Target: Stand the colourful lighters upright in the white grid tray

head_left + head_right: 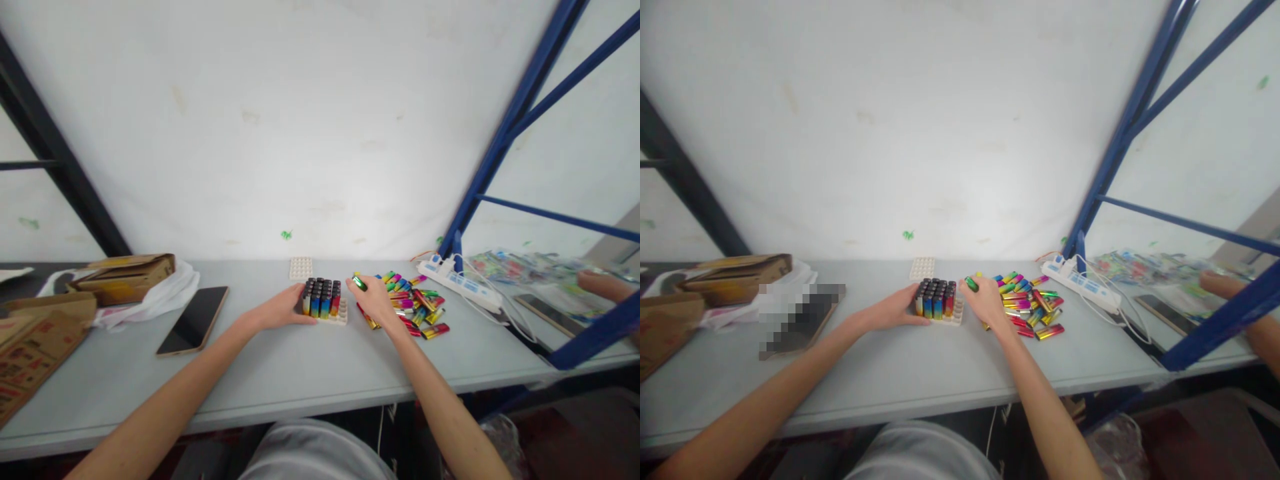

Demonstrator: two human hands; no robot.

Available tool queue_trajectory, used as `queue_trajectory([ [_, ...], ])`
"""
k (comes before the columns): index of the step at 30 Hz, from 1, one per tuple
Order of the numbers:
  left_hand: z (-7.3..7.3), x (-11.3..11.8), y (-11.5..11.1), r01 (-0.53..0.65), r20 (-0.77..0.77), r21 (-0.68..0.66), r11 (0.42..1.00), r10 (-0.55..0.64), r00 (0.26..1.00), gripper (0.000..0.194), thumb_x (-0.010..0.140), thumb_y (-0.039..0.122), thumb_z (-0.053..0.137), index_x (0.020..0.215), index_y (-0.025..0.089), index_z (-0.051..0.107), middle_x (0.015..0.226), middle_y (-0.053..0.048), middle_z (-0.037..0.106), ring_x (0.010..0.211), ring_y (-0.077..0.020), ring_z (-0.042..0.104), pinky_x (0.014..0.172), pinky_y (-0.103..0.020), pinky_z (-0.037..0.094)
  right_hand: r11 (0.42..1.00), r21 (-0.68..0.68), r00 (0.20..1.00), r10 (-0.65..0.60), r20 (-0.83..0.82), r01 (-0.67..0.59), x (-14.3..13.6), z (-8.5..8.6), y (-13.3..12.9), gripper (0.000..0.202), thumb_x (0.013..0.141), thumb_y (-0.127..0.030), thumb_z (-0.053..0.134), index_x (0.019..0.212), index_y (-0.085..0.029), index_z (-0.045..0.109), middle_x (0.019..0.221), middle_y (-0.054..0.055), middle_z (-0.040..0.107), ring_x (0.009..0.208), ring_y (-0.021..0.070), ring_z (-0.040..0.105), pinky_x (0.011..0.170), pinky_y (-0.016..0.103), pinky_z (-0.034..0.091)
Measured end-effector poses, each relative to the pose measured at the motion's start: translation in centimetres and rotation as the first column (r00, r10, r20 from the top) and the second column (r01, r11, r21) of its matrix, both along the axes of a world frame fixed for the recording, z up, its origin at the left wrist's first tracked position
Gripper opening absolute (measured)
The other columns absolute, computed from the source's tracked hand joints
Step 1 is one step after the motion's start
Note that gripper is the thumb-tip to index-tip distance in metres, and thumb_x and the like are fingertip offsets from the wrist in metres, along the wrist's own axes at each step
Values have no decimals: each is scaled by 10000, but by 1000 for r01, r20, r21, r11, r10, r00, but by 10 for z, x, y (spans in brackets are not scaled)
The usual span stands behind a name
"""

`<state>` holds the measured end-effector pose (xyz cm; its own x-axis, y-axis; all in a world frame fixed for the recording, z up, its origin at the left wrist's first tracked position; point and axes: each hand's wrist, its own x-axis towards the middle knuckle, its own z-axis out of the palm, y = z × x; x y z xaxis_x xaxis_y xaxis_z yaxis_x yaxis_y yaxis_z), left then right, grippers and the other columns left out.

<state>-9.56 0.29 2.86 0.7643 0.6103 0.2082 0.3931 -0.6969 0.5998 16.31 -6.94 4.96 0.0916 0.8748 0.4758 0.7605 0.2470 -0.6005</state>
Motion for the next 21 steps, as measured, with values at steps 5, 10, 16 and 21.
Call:
queue_trajectory([
  [5, -1, 0, 1, -10, -2, 9, 1000, 10, 1000, 765, 753, 491, 863, 1379, 184, 549, 1356, -117, 658, 1246, -350, 614, 1112, -451, 462, 1000, 11, 1000, -5, -9, 5, 1, -1, 0, 447, 895, -503, 480, 567, -211, 397, 556, -27, 384, 588, 132, 405, 604, 281, 251],
  [10, -2, 0, 2, -35, -15, 9, 999, 35, 999, 759, 739, 501, 867, 1350, 172, 560, 1323, -120, 669, 1215, -358, 628, 1092, -456, 477, 999, 25, 999, -39, 6, 39, 4, -4, 2, 356, 871, -394, 491, 574, -213, 417, 563, -28, 413, 593, 132, 418, 606, 277, 272],
  [16, -1, 0, 0, -12, -14, -1, 1000, 12, 1000, 763, 761, 509, 849, 1377, 181, 539, 1357, -130, 645, 1241, -356, 604, 1111, -467, 458, 989, -52, 991, 135, -18, -136, 6, 0, -2, 406, 1011, -491, 440, 782, -192, 592, 704, 1, 597, 693, 161, 526, 668, 267, 375],
  [21, -1, 0, 0, -10, -10, -6, 1000, 10, 1000, 759, 767, 529, 840, 1372, 178, 545, 1336, -132, 653, 1217, -361, 608, 1099, -482, 465, 937, -146, 947, 307, -91, -318, 10, 10, -9, 383, 1072, -478, 378, 952, -197, 608, 728, -16, 610, 667, 155, 552, 664, 260, 418],
])
